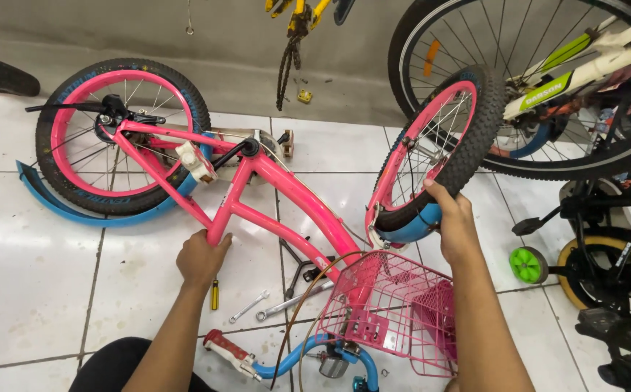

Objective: Tightening the nuts on the front wheel of a pink bicycle using a wrench to secure it to the fork.

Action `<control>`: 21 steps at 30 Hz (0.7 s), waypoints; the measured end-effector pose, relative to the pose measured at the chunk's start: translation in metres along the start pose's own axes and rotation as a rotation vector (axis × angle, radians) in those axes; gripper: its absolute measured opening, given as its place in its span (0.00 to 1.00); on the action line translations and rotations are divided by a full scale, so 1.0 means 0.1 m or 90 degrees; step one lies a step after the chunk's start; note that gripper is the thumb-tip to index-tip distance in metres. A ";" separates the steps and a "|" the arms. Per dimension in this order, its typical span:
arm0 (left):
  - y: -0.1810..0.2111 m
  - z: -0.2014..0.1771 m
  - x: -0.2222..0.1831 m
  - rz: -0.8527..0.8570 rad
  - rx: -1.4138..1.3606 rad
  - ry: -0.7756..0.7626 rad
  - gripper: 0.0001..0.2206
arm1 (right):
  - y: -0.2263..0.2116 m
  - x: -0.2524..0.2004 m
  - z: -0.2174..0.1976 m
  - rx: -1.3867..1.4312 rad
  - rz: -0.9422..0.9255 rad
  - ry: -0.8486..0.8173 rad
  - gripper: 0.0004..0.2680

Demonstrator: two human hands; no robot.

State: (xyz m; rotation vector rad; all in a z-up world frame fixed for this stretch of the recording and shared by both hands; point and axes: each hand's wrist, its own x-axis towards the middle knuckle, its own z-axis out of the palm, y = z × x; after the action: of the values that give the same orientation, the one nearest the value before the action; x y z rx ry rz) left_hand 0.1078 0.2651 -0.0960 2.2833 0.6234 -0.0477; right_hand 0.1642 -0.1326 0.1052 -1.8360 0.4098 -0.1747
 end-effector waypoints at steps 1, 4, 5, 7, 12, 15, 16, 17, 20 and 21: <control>-0.02 0.01 0.04 -0.002 -0.002 0.001 0.20 | -0.05 -0.06 0.03 -0.002 -0.001 -0.002 0.21; -0.12 0.11 0.13 0.010 -0.023 0.018 0.17 | -0.05 -0.12 0.00 -0.075 -0.001 0.007 0.21; -0.18 0.15 0.19 0.035 -0.026 0.035 0.16 | 0.04 -0.03 -0.02 -0.095 -0.031 0.024 0.18; -0.26 0.21 0.26 0.060 -0.027 0.054 0.15 | 0.11 0.05 -0.03 -0.111 -0.062 0.038 0.15; -0.34 0.22 0.33 0.087 -0.060 0.132 0.12 | 0.03 -0.23 0.00 -0.131 -0.029 0.054 0.18; -0.25 0.13 0.38 0.088 -0.043 0.121 0.14 | 0.04 -0.31 -0.03 -0.106 -0.019 0.062 0.18; -0.20 0.13 0.38 0.085 -0.041 0.124 0.14 | 0.11 -0.22 -0.07 -0.105 -0.019 0.056 0.18; -0.14 0.12 0.38 0.095 -0.044 0.120 0.14 | 0.20 -0.16 -0.12 -0.110 -0.016 0.050 0.18; 0.00 0.15 0.44 0.117 -0.038 0.098 0.13 | 0.22 -0.18 -0.15 -0.107 -0.010 0.054 0.19; 0.04 0.16 0.45 0.121 -0.035 0.091 0.12 | 0.17 -0.18 -0.12 -0.102 -0.016 0.052 0.20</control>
State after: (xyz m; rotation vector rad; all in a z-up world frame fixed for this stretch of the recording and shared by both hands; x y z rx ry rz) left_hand 0.1519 0.2712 -0.1146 2.2950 0.4715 0.2244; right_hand 0.1404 -0.1412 0.0948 -1.9977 0.4691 -0.2402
